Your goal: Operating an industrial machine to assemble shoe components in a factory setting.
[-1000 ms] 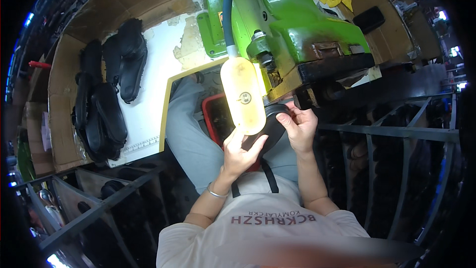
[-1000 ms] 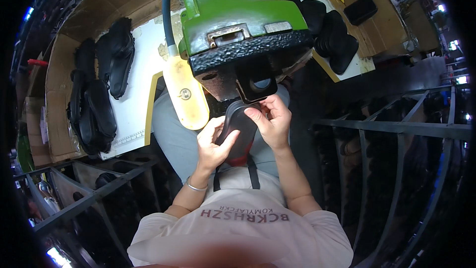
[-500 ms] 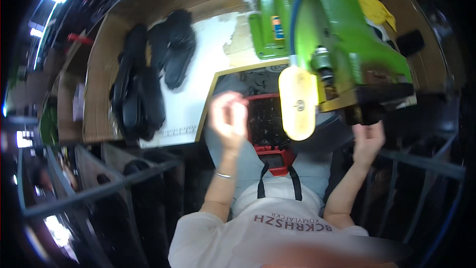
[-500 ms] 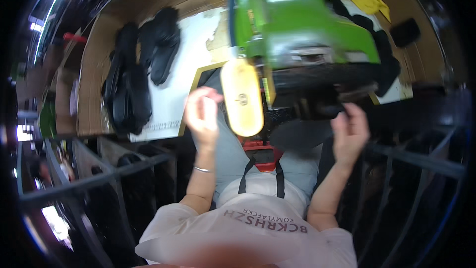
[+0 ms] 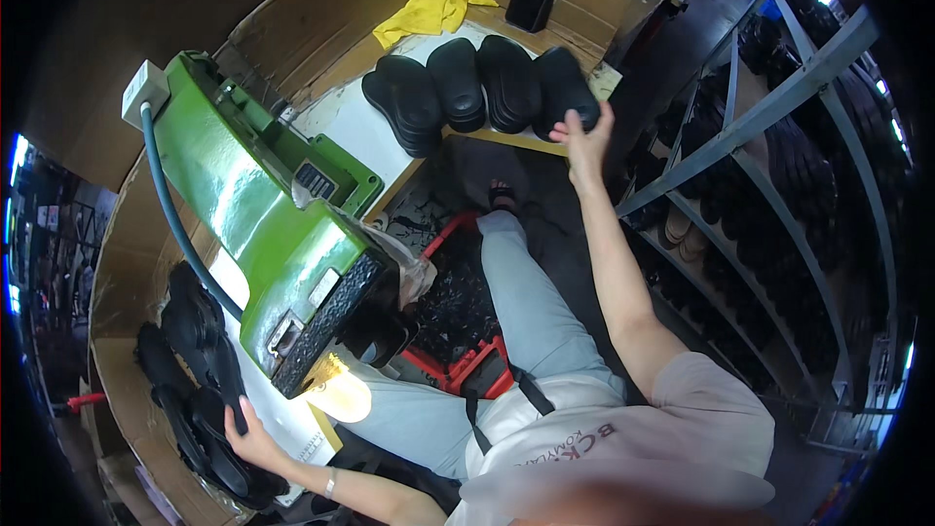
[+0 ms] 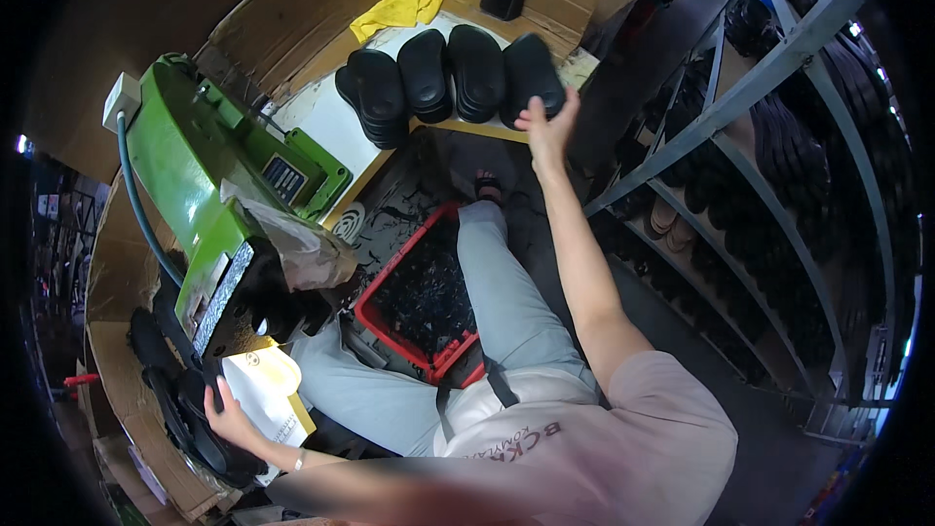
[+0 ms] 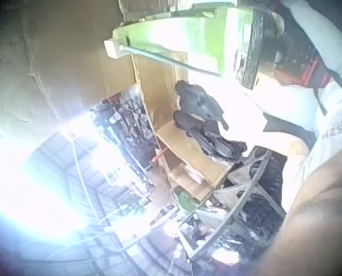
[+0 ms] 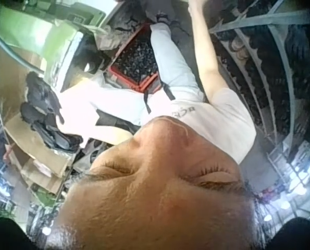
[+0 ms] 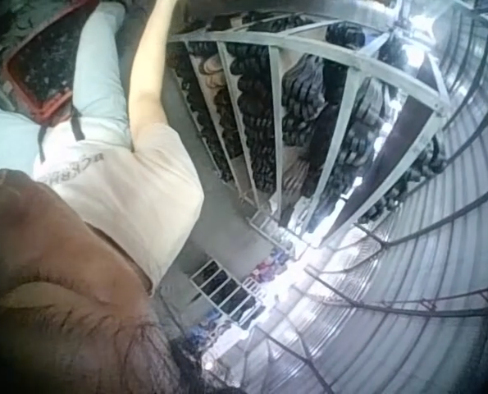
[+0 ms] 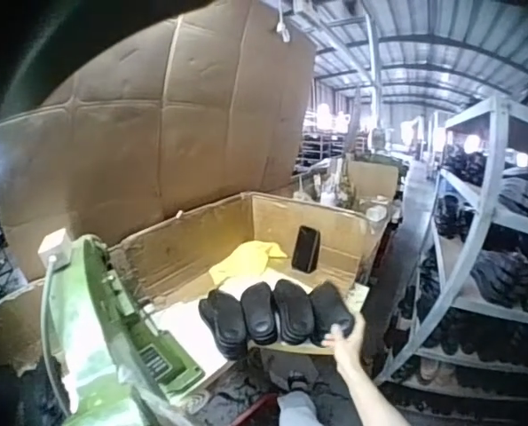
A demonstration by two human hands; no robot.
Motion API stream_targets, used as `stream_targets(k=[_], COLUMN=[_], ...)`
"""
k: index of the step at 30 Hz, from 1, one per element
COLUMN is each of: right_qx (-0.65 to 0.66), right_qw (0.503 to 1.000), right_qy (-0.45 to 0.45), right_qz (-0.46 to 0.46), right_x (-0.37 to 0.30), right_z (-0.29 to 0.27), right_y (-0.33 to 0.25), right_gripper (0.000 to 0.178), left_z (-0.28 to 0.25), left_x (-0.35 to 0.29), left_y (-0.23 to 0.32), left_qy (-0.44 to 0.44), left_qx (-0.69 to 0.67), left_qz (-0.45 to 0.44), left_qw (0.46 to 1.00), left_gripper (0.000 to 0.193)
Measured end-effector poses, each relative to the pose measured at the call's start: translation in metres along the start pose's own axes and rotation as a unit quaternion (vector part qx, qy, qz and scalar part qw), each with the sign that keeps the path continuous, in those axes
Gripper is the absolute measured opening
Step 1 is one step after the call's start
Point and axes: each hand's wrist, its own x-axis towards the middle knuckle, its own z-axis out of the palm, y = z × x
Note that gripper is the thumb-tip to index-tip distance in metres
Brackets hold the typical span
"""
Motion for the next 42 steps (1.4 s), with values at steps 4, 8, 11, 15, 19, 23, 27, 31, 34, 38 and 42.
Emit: stream_targets(k=[4,8,11,15,19,23,27,31,34,38,42], right_qx=[-0.434,-0.27,0.018,0.038,0.014,-0.011,0.026,0.028,0.032,0.1,0.085], right_qw=[0.879,0.943,0.865,0.727,0.775,0.78,0.799,0.788,0.804,0.9,0.95], right_qy=[0.042,-0.161,-0.418,-0.569,-0.508,-0.54,-0.515,-0.519,-0.48,-0.311,-0.206], right_qz=[-0.192,-0.108,0.278,0.383,0.375,0.317,0.31,0.33,0.35,0.288,0.221], right_x=[-0.007,-0.091,-0.179,-0.223,-0.232,-0.261,-0.282,-0.275,-0.253,-0.209,-0.17], right_z=[-0.011,-0.017,-0.031,-0.063,-0.1,-0.098,-0.087,-0.091,-0.097,-0.1,-0.048], right_y=[0.035,0.035,0.012,-0.017,-0.017,-0.021,-0.023,-0.028,-0.042,-0.046,-0.066], right_gripper=[0.071,0.067,0.061,0.057,0.052,0.048,0.043,0.041,0.045,0.053,0.039], left_z=[-0.046,-0.061,-0.018,0.063,0.092,0.087,0.096,0.097,0.1,0.101,0.098], left_x=[-0.061,-0.112,-0.134,-0.164,-0.211,-0.217,-0.209,-0.216,-0.223,-0.223,-0.22], left_y=[0.012,0.019,-0.001,0.046,0.079,0.117,0.134,0.11,0.097,0.104,0.116], left_qy=[0.001,-0.174,-0.337,-0.491,-0.472,-0.537,-0.44,-0.409,-0.397,-0.403,-0.422], left_qx=[-0.017,-0.106,-0.135,-0.349,-0.501,-0.346,-0.399,-0.35,-0.419,-0.442,-0.425], left_qz=[0.154,0.195,0.155,0.268,-0.032,-0.058,-0.053,0.008,-0.041,-0.024,-0.019], left_qw=[0.988,0.959,0.919,0.752,0.724,0.767,0.802,0.843,0.816,0.801,0.8], left_gripper=[0.045,0.071,0.084,0.092,0.061,0.013,0.01,0.009,0.011,0.014,0.013])
